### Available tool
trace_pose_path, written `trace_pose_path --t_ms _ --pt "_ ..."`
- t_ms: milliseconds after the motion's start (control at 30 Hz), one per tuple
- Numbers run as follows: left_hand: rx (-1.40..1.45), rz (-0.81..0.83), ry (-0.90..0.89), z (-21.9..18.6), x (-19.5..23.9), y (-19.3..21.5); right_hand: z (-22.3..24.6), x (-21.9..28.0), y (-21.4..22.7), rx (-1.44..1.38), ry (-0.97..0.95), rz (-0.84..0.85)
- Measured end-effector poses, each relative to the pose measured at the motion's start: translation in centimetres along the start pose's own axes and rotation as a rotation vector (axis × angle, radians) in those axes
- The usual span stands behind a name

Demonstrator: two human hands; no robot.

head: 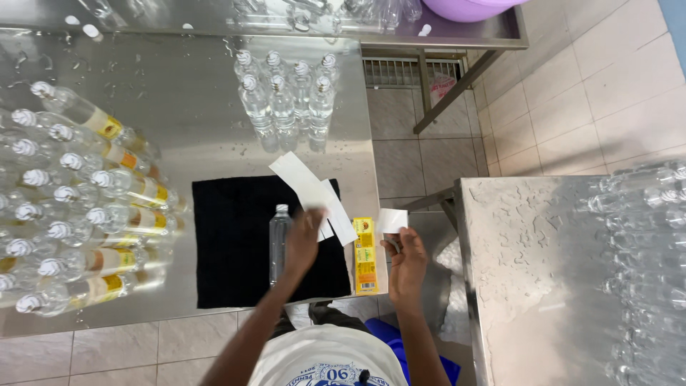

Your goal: The person repeatedly picks up clear plastic bottles from a stainless steel table, applies yellow labels to them, and places the labeled bottles back on the table. The person also handles white paper strips and a black cloth during the process.

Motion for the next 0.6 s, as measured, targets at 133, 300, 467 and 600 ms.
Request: trace_pose_path --t_ms 133,300,467,600 --pt "0.762 0.106 0.159 -0.6 5.7 1.6 -1.2 3.0 -2.8 0.333 0.175 0.169" --pt "0.971 0.212 0.246 2.5 6.3 7.3 0.3 11.1 -10.0 1.175 0.489 0.711" --pt "0.907 0.050 0.296 2.7 7.7 11.3 -2.0 11.2 -9.6 1.368 0.640 0.895" --pt "1.042 -0.049 0.291 3.8 9.2 11.9 -2.0 10.7 -9.4 1.215 0.506 0.699"
Point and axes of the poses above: each hand's wrist, its own x-axis away from the middle knuckle, its own y-axis out of the back of the hand, z = x × y, the point moved 2 cm from there along -x, towards the middle knuckle, and after that the axes turned 14 degrees about -y, right-handed, at the moved point
